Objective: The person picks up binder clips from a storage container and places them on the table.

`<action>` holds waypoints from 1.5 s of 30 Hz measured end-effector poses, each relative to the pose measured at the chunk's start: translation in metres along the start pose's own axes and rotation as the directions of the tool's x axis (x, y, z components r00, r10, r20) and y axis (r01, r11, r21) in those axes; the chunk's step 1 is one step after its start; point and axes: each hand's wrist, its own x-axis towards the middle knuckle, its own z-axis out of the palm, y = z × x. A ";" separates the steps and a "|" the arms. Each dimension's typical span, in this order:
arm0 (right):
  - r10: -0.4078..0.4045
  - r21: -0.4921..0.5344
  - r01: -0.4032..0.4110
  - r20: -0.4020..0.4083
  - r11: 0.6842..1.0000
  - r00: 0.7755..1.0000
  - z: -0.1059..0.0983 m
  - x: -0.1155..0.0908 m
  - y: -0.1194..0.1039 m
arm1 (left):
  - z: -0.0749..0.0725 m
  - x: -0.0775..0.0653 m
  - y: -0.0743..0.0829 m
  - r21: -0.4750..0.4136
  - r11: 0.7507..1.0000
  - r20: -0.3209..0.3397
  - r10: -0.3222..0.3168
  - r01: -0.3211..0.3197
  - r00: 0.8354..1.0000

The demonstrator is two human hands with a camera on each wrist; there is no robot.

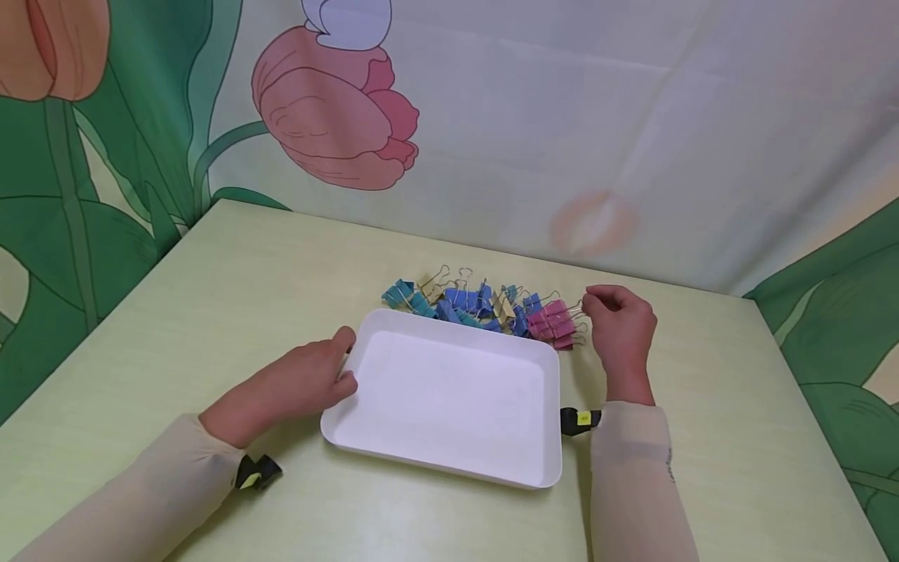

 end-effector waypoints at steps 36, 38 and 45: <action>-0.051 -0.177 0.049 -0.008 0.983 0.999 -0.003 -0.007 0.000 | -0.004 -0.003 -0.004 0.016 1.000 0.027 -0.004 0.003 1.000; -0.058 -0.183 0.053 -0.021 0.982 0.998 -0.005 -0.009 -0.002 | -0.004 -0.003 -0.005 0.020 1.000 0.034 -0.004 0.003 0.999; -0.128 -0.169 0.119 -0.047 0.978 0.991 -0.005 -0.020 -0.010 | -0.008 -0.006 -0.011 0.010 1.000 0.053 -0.018 0.017 0.998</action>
